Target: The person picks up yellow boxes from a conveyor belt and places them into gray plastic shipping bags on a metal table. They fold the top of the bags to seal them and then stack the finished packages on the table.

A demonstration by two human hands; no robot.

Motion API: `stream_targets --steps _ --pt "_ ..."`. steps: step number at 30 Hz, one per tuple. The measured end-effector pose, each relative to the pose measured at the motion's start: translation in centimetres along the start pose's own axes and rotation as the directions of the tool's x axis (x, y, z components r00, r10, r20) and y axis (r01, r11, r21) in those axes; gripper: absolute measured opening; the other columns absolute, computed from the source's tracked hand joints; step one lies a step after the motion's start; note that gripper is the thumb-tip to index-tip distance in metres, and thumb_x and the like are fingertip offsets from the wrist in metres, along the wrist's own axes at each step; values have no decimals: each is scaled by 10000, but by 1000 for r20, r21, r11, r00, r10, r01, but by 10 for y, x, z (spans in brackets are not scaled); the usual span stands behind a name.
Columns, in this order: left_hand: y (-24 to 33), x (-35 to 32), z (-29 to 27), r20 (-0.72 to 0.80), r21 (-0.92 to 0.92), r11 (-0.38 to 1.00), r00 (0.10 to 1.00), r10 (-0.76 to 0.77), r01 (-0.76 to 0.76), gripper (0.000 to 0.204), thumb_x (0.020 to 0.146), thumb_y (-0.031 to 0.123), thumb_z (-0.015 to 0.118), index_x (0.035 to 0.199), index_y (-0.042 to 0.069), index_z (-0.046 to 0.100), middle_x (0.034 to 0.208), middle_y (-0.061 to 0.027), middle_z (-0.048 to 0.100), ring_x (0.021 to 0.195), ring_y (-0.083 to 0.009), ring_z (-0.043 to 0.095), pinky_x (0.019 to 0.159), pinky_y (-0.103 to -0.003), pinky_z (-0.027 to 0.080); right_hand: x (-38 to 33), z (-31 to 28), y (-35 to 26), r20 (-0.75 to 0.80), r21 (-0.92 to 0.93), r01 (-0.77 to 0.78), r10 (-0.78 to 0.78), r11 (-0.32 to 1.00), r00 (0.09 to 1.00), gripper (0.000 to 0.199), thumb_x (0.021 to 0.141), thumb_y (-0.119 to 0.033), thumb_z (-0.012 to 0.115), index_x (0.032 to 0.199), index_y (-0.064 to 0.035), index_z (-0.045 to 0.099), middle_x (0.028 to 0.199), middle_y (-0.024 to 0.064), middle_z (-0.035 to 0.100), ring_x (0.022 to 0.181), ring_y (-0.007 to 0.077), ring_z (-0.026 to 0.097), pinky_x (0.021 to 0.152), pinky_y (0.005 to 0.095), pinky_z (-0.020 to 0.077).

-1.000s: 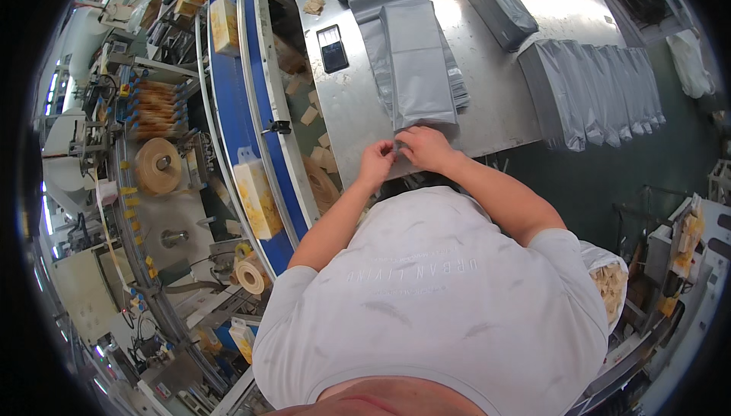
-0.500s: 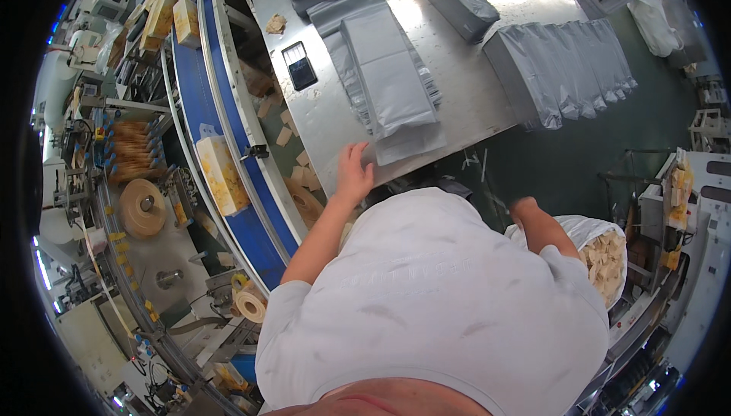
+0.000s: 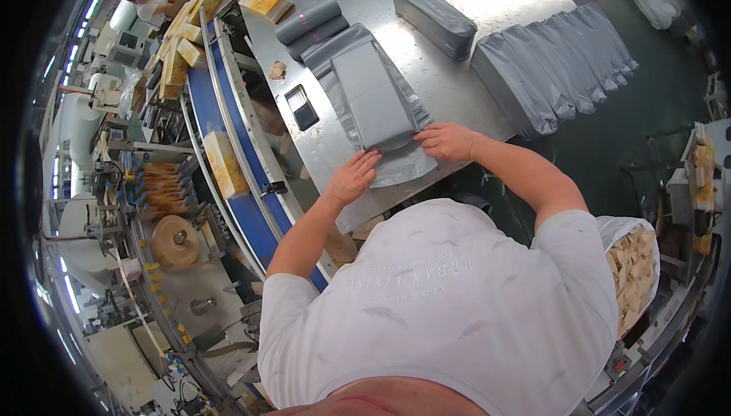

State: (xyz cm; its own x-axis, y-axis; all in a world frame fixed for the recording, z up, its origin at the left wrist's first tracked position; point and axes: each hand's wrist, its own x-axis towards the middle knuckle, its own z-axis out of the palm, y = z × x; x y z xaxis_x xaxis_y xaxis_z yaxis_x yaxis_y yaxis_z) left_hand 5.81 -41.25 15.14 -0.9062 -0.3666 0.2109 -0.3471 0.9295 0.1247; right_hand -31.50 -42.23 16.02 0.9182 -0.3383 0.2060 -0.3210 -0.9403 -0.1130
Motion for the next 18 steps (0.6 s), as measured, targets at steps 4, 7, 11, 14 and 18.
stream_targets --steps 4,7,11,14,18 --pt "2 15 5 -44 -452 794 879 -475 406 102 926 76 658 875 32 582 1211 -149 715 1152 -325 672 1024 -431 522 -9 24 0 -109 671 -439 665 597 739 121 921 -154 684 952 -39 704 931 75 734 1004 298 715 868 431 567" --pt "2 48 24 168 -696 181 403 -900 695 195 979 109 685 845 32 566 967 -129 732 891 -288 695 824 -407 545 6 33 6 264 802 -594 929 -63 258 193 971 -199 681 923 -13 692 794 112 704 812 312 703 725 425 540" --pt "-9 36 96 133 -832 -113 -2 -991 544 163 1000 140 708 924 22 626 829 -51 656 783 -171 627 737 -344 520 57 64 8 165 728 -681 984 -79 62 269 998 -259 690 957 7 699 817 148 712 805 312 687 743 429 529" --pt "0 62 93 -70 -850 46 -27 -997 525 190 1024 176 679 1102 4 657 929 -46 671 887 -146 635 830 -307 519 56 73 3 -87 785 -614 996 81 21 373 991 -326 705 1120 23 684 1042 185 723 949 331 687 859 444 535" --pt "17 87 98 107 -921 -26 190 -976 390 428 1073 253 614 1395 -29 603 1291 -119 660 1199 -193 595 1058 -335 450 52 105 7 -297 592 -750 945 296 139 620 997 -414 701 1441 -8 550 1329 183 664 1119 392 658 971 496 513"
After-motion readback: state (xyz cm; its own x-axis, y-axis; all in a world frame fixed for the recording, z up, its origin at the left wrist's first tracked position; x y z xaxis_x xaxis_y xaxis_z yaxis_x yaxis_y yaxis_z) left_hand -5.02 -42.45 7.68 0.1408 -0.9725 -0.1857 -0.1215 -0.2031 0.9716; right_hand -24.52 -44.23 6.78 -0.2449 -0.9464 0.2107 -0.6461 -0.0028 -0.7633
